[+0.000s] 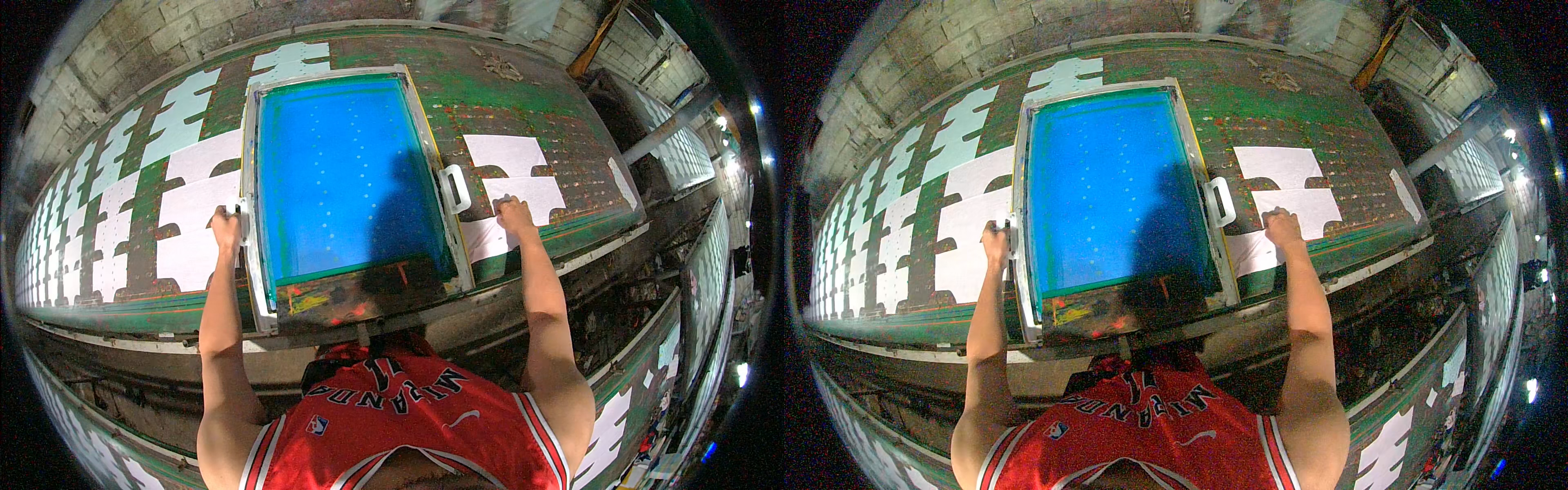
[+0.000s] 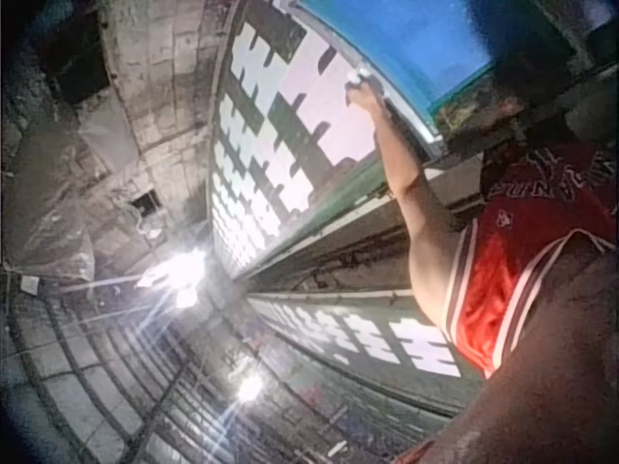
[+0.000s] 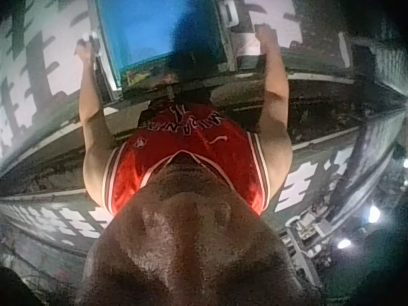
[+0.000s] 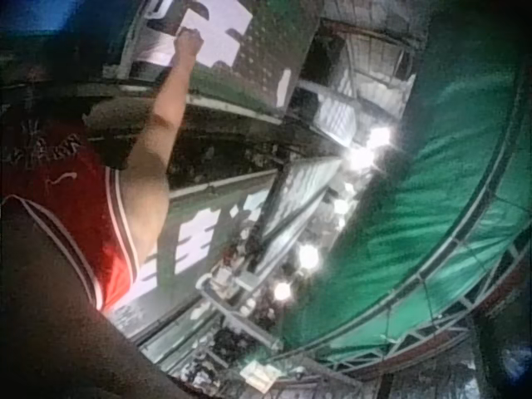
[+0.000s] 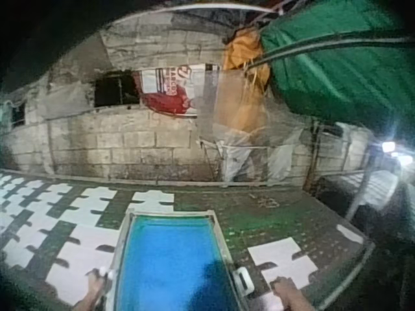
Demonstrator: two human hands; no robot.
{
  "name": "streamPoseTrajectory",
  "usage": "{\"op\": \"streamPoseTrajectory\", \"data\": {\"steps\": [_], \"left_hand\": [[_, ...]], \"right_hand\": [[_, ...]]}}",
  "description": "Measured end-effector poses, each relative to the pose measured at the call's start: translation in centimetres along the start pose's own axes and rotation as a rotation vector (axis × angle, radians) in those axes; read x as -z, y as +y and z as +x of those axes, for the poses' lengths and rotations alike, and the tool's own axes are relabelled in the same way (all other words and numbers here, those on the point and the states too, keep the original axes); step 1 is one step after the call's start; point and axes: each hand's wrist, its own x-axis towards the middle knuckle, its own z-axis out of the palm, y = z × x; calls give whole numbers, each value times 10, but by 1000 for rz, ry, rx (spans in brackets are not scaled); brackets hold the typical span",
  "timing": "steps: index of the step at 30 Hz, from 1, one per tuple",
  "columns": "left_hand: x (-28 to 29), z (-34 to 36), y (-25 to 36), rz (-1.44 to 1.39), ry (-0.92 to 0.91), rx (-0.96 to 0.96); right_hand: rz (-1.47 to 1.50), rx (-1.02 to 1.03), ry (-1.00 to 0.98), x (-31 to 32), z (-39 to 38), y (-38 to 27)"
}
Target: The person uses a squeegee to pull blue ink across a screen-printing frame, repeatedly applying ink to a series of white T-shirts laid out on a green workbench. The person repositions the frame between each stroke to cover successive shirts.
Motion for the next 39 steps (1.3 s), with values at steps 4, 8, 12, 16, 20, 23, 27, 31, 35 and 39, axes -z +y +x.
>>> {"op": "streamPoseTrajectory", "data": {"steps": [4, 8, 12, 16, 20, 23, 27, 31, 35, 39], "left_hand": [[-1, 4, -6, -50, -38, 56], [4, 0, 7, -30, -37, 41], [10, -7, 28, 2, -41, 53], [12, -10, 35, -14, -66, 56], [9, -6, 24, -6, -68, 63], [4, 0, 11, -36, -60, 39], [1, 5, 0, -66, -82, 119], [2, 2, 3, -37, -24, 40], [4, 1, 14, 72, -16, -26], [5, -8, 27, 57, -13, 4]], "right_hand": [[-82, -57, -104, 7, -2, 2], [-160, -126, -67, 8, -2, 13], [-210, -188, 8, 14, -7, 44], [-130, -207, 213, 14, -21, 55], [40, -164, 283, 7, -37, 21], [572, -63, 282, -5, -50, -22], [1008, -150, 259, -19, -49, -68], [1501, -283, 200, -15, -14, -95], [1609, -341, 166, -1, 1, -113], [1606, -368, 193, 6, 2, -118]]}}
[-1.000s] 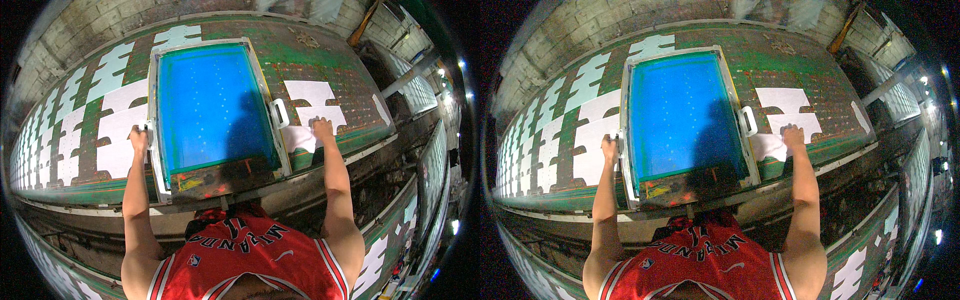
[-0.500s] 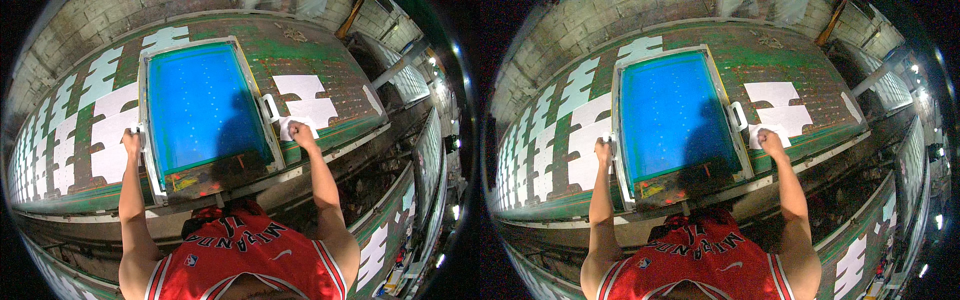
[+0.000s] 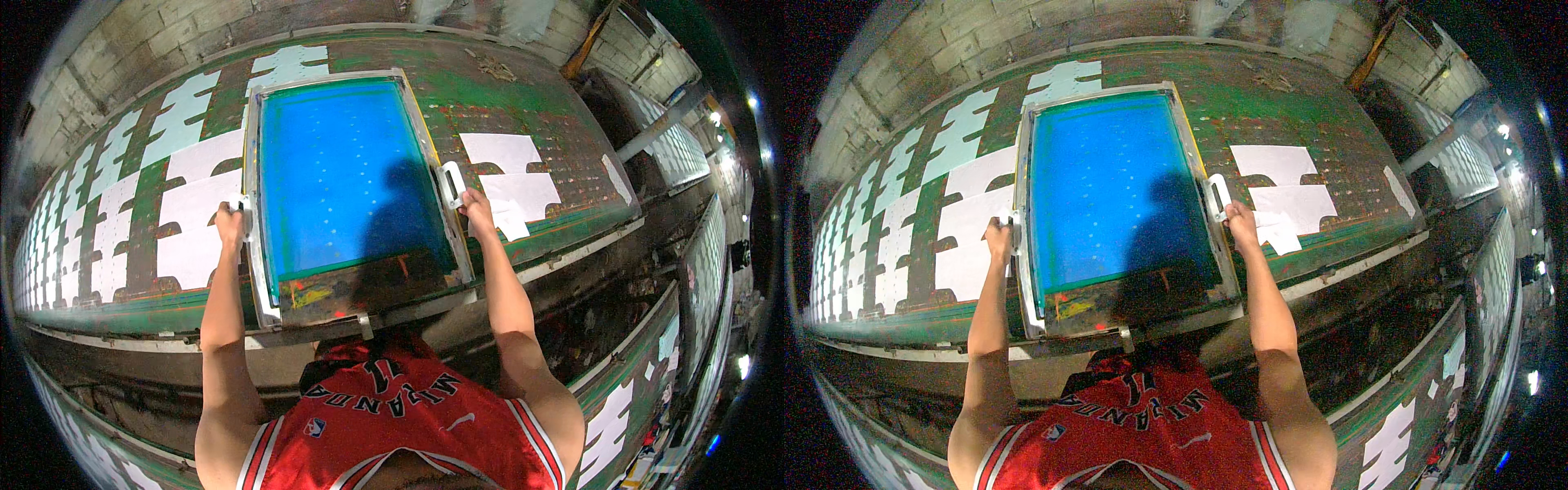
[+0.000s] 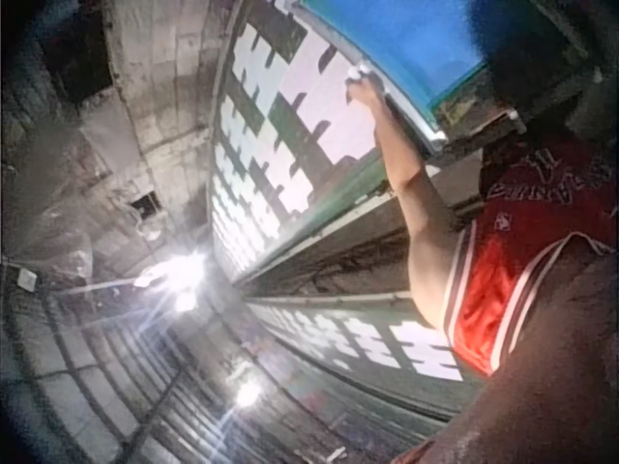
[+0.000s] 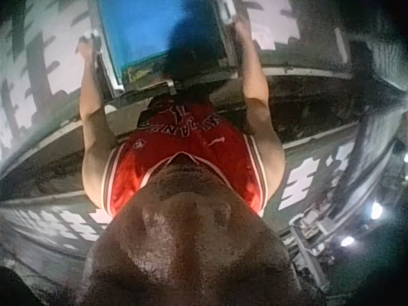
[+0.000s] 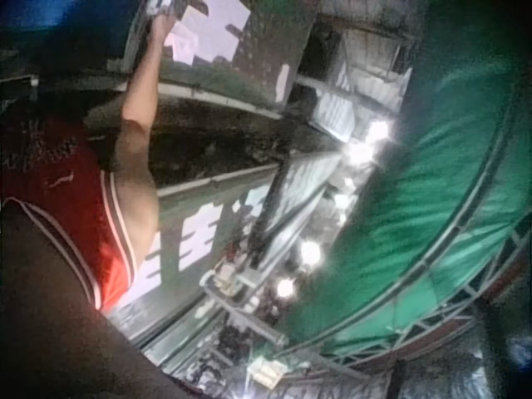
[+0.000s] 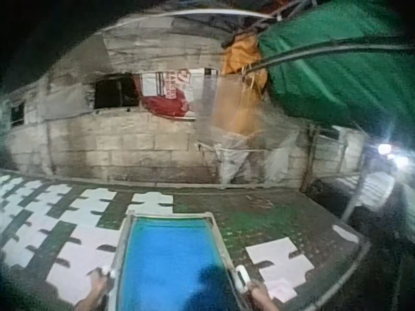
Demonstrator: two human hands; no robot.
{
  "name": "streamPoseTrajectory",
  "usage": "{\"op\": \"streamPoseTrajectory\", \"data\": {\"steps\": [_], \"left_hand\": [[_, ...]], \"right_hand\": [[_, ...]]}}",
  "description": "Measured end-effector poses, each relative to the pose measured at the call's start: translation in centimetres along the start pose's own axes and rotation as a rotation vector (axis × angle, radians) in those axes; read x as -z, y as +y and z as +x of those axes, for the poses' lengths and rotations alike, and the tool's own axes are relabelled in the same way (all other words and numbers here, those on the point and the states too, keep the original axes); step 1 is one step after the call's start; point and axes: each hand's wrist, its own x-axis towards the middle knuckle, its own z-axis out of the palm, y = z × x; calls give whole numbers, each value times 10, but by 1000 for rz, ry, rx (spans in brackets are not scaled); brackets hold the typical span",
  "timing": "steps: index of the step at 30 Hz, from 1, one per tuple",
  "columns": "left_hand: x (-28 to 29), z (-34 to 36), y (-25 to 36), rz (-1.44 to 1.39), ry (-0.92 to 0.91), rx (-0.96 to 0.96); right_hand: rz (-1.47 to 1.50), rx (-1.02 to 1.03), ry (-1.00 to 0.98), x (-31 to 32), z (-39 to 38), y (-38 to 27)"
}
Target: The person uses a squeegee to pull blue ink across a screen-printing frame, repeatedly applying ink to a series of white T-shirts laid out on a green workbench. The person repositions the frame between each stroke to cover successive shirts.
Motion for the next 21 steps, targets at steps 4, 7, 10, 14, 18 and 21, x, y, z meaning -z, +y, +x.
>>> {"op": "streamPoseTrajectory", "data": {"steps": [4, 7, 10, 14, 18, 21], "left_hand": [[-4, -6, 9, -7, -5, 39], [-14, -7, 15, 24, -27, 83], [-18, -10, 18, -36, -32, 109], [-13, -12, 24, -19, -31, 94], [-11, -16, 30, -14, -18, 83], [-12, -16, 30, -19, -29, 99]], "right_hand": [[-19, 2, 0, 4, 4, 0], [27, -7, 56, 8, 9, 1], [48, -3, 71, 14, 10, 1], [20, -3, 6, 17, 10, -1], [-2, -13, 21, 18, 9, -4], [-45, 5, 18, 16, 9, -4]]}}
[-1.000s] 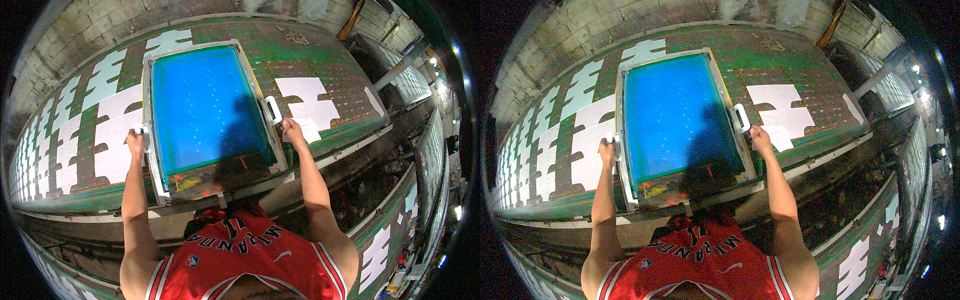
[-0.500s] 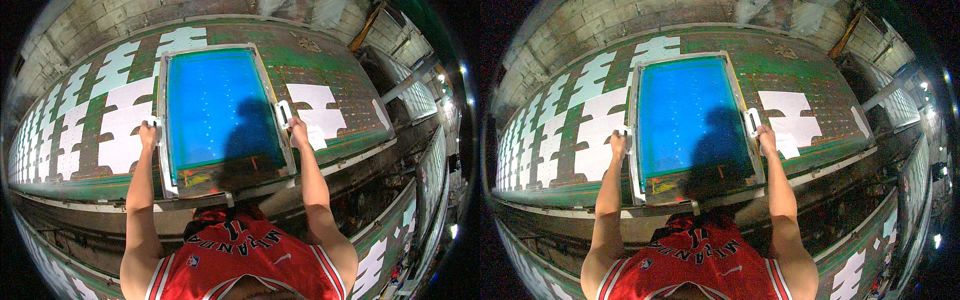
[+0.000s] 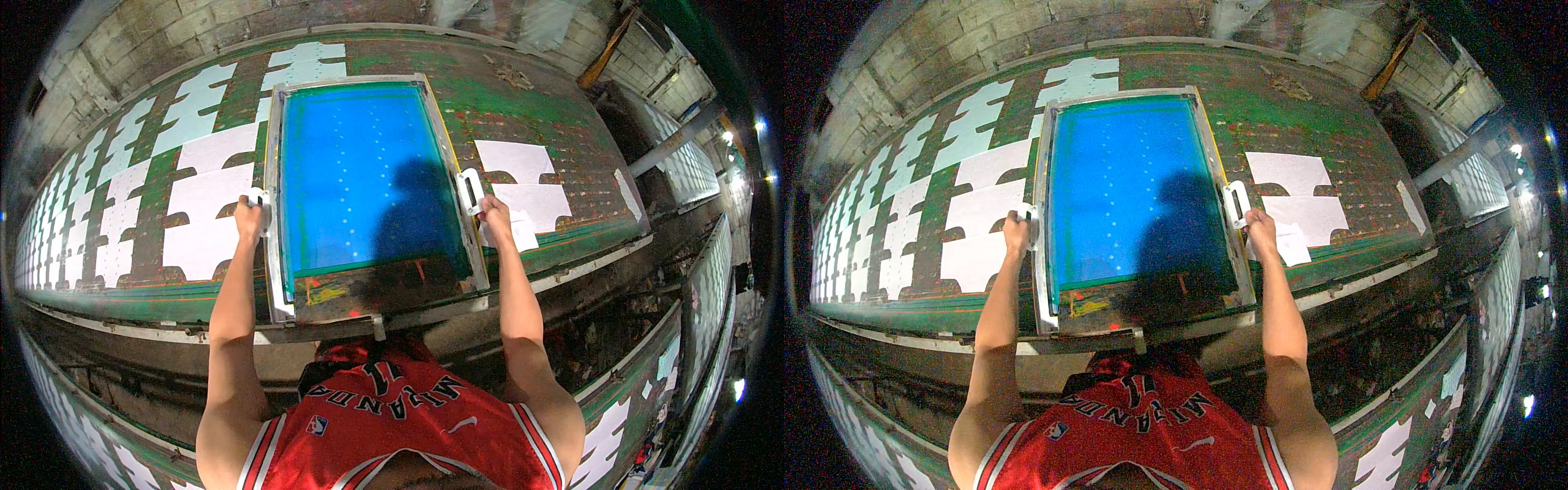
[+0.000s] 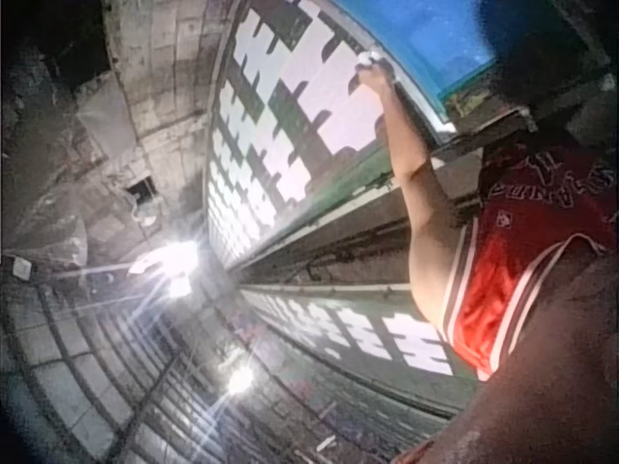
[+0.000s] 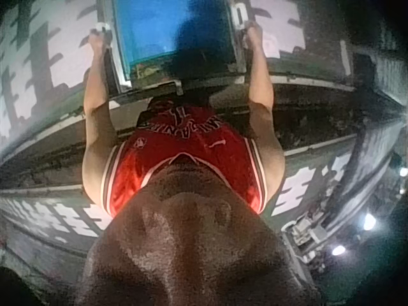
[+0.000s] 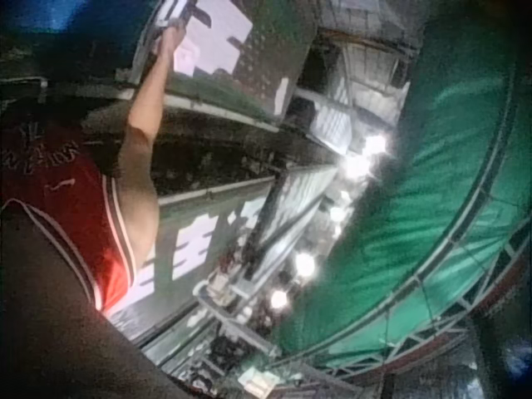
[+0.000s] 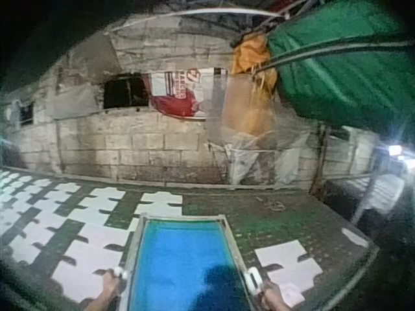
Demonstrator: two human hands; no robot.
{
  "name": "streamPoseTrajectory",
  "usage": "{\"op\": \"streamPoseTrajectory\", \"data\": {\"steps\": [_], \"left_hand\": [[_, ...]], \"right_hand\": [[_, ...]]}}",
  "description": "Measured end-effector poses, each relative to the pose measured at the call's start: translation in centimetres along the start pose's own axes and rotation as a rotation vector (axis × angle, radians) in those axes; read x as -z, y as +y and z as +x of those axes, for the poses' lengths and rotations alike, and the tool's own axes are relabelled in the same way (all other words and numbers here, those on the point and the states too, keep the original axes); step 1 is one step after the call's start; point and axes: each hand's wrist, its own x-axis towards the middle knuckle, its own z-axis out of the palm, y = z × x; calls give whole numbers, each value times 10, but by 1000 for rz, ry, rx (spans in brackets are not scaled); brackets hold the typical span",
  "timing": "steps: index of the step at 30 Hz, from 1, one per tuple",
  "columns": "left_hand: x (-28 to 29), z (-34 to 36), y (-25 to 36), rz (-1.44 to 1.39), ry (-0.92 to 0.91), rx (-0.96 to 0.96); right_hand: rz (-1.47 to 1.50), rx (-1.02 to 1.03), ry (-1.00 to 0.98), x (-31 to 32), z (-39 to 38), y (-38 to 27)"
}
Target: The person uses a squeegee to pull blue ink across a screen-printing frame, repeatedly applying ink to a series of white T-shirts laid out on a green workbench. The person repositions the frame between each stroke to cover successive shirts.
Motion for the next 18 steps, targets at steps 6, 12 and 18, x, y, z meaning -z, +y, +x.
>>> {"op": "streamPoseTrajectory", "data": {"steps": [6, 12, 18], "left_hand": [[-6, 6, -11, 48, -42, 17], [-9, 4, -13, 145, -25, -9], [-11, 4, -8, 220, -50, 84]], "right_hand": [[17, -14, -12, 3, 6, 10], [13, -17, -38, 8, 9, 17], [55, -1, -74, 10, 6, 19]]}}
